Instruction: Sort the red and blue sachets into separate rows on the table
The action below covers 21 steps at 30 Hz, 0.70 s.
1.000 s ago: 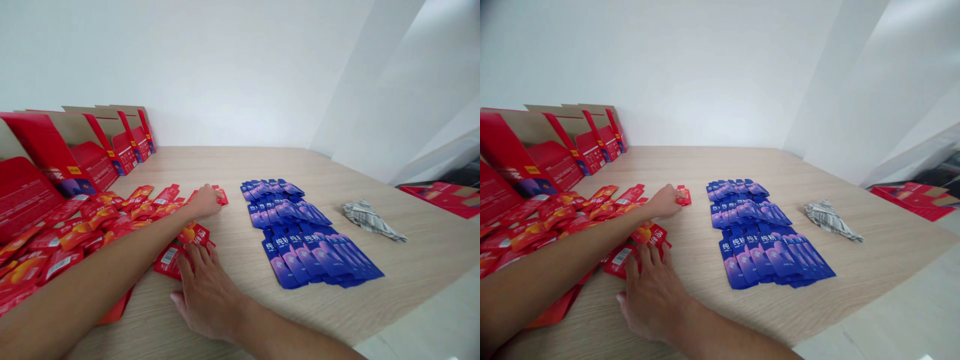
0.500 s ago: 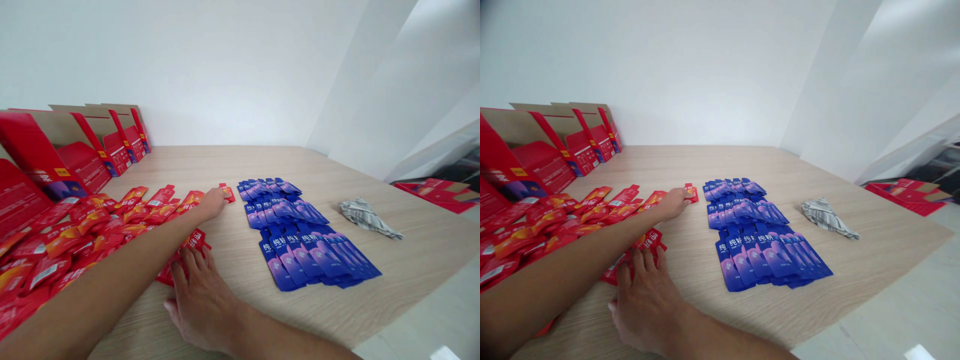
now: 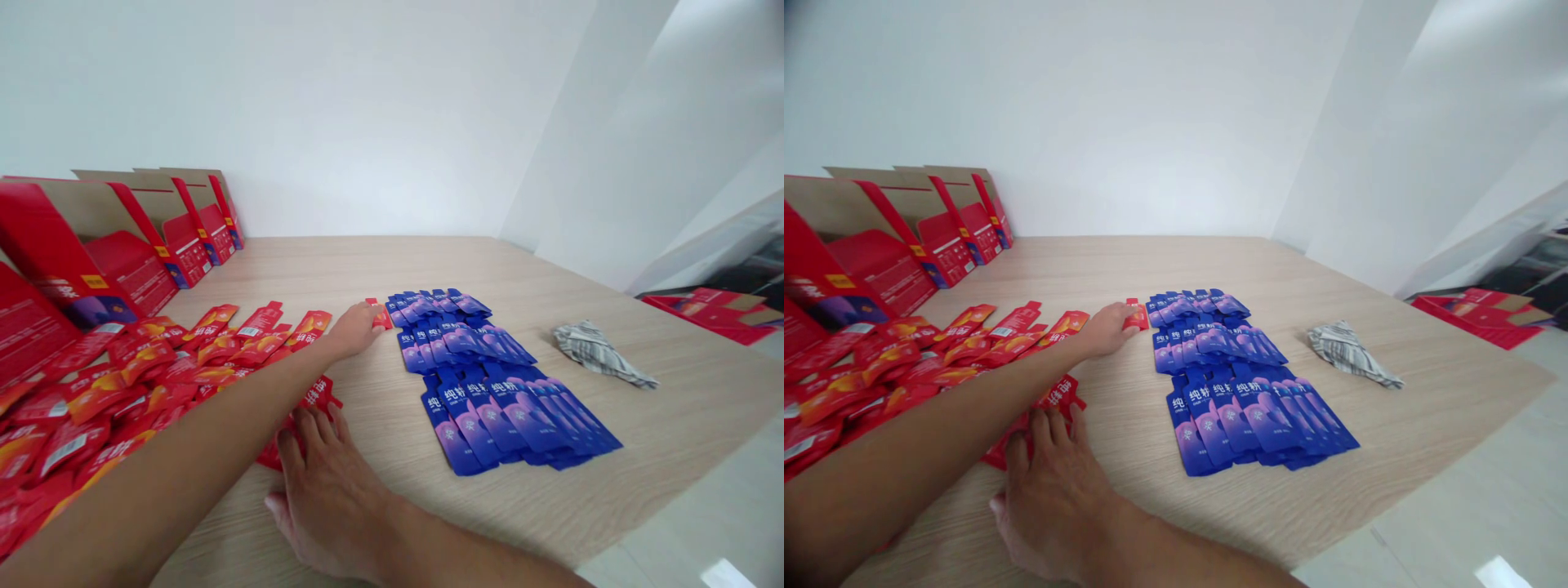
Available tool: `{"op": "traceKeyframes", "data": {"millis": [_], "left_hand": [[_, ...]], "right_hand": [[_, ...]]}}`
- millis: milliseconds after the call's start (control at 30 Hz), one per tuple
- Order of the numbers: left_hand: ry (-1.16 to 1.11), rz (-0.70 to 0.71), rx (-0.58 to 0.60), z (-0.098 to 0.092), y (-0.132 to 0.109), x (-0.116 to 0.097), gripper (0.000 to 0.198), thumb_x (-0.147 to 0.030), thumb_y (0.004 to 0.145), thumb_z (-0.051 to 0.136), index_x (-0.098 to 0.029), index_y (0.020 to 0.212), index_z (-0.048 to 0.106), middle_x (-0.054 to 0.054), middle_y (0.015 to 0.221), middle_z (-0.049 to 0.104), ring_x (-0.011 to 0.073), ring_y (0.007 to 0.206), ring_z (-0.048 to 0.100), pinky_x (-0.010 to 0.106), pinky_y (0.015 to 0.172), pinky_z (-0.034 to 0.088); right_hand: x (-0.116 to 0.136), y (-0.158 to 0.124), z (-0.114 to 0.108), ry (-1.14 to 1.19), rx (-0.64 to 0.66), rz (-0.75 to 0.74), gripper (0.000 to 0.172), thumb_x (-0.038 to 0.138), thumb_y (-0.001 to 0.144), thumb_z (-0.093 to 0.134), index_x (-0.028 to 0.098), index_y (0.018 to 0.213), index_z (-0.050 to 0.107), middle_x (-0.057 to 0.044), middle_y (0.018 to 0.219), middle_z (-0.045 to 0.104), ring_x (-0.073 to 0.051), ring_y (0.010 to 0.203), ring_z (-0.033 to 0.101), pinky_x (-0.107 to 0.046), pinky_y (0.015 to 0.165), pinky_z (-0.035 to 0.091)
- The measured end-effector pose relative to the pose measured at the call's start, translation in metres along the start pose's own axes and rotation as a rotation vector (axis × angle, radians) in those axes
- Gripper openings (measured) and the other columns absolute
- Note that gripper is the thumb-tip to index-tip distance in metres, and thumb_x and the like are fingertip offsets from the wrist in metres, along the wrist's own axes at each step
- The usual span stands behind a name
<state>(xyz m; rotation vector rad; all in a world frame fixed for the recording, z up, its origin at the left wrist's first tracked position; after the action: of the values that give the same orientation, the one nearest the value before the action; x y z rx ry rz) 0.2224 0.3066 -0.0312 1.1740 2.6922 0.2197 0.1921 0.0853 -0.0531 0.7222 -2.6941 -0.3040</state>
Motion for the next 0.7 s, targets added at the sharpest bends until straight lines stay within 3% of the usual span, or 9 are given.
{"op": "traceKeyframes", "data": {"millis": [67, 133, 233, 333, 433, 600, 700], "left_hand": [[0.040, -0.070, 0.000, -0.014, -0.002, 0.011, 0.046, -0.033, 0.102, 0.059, -0.022, 0.147, 0.063, 0.012, 0.141, 0.070, 0.0253, 0.131, 0.065, 0.034, 0.111, 0.051], [0.099, -0.177, 0.029, -0.032, -0.004, 0.029, 0.048, -0.034, 0.099, 0.062, -0.021, 0.145, 0.064, 0.016, 0.141, 0.069, 0.0307, 0.132, 0.065, 0.039, 0.109, 0.053], [0.184, -0.360, 0.138, -0.053, -0.009, 0.061, 0.047, -0.037, 0.086, 0.076, -0.013, 0.126, 0.075, 0.025, 0.127, 0.075, 0.0424, 0.120, 0.071, 0.048, 0.098, 0.058], [0.217, -0.435, 0.258, -0.057, -0.017, 0.080, 0.042, -0.038, 0.072, 0.088, -0.014, 0.106, 0.080, 0.024, 0.115, 0.079, 0.0444, 0.109, 0.075, 0.047, 0.092, 0.060], [0.211, -0.401, 0.325, -0.048, -0.021, 0.082, 0.037, -0.035, 0.074, 0.089, -0.015, 0.104, 0.080, 0.022, 0.113, 0.079, 0.0415, 0.110, 0.075, 0.044, 0.092, 0.060], [0.132, -0.225, 0.339, -0.040, -0.018, 0.065, 0.032, -0.037, 0.101, 0.071, -0.017, 0.126, 0.071, 0.010, 0.131, 0.072, 0.0263, 0.118, 0.070, 0.050, 0.104, 0.058], [0.119, -0.221, 0.241, -0.042, -0.018, 0.056, 0.036, -0.030, 0.098, 0.072, -0.017, 0.132, 0.071, 0.016, 0.139, 0.069, 0.0309, 0.126, 0.068, 0.045, 0.106, 0.056]], "right_hand": [[0.000, -0.001, 0.000, 0.007, 0.009, 0.001, 0.060, 0.045, 0.106, 0.056, 0.003, 0.148, 0.050, -0.027, 0.154, 0.049, -0.040, 0.144, 0.048, -0.063, 0.124, 0.038], [0.000, -0.002, -0.001, 0.026, 0.023, 0.000, 0.060, 0.044, 0.106, 0.055, 0.003, 0.150, 0.048, -0.028, 0.158, 0.046, -0.040, 0.145, 0.046, -0.064, 0.125, 0.037], [0.001, -0.001, -0.002, 0.048, 0.030, 0.005, 0.058, 0.043, 0.107, 0.055, 0.005, 0.150, 0.047, -0.028, 0.159, 0.044, -0.039, 0.148, 0.043, -0.066, 0.125, 0.036], [0.001, 0.000, -0.002, 0.050, 0.036, 0.009, 0.058, 0.042, 0.107, 0.055, 0.005, 0.150, 0.048, -0.028, 0.160, 0.044, -0.039, 0.149, 0.042, -0.067, 0.125, 0.035], [0.002, -0.001, -0.002, 0.047, 0.047, 0.010, 0.058, 0.040, 0.105, 0.057, 0.005, 0.150, 0.048, -0.026, 0.160, 0.045, -0.040, 0.148, 0.043, -0.067, 0.126, 0.034], [0.002, -0.001, 0.000, 0.035, 0.044, 0.018, 0.061, 0.041, 0.105, 0.056, 0.003, 0.152, 0.047, -0.028, 0.161, 0.043, -0.041, 0.149, 0.043, -0.066, 0.126, 0.035], [0.001, -0.001, 0.000, 0.032, 0.034, 0.019, 0.061, 0.043, 0.106, 0.054, 0.003, 0.151, 0.048, -0.027, 0.160, 0.044, -0.041, 0.147, 0.045, -0.064, 0.125, 0.036]]}}
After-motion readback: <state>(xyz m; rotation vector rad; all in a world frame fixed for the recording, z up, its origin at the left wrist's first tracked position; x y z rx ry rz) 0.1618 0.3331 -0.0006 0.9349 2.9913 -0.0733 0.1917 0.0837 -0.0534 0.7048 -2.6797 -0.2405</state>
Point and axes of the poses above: each hand's wrist, its own y-axis towards the middle knuckle, its own z-axis out of the palm, x = y × z, the point moved 2 cm from there along y, towards the middle knuckle
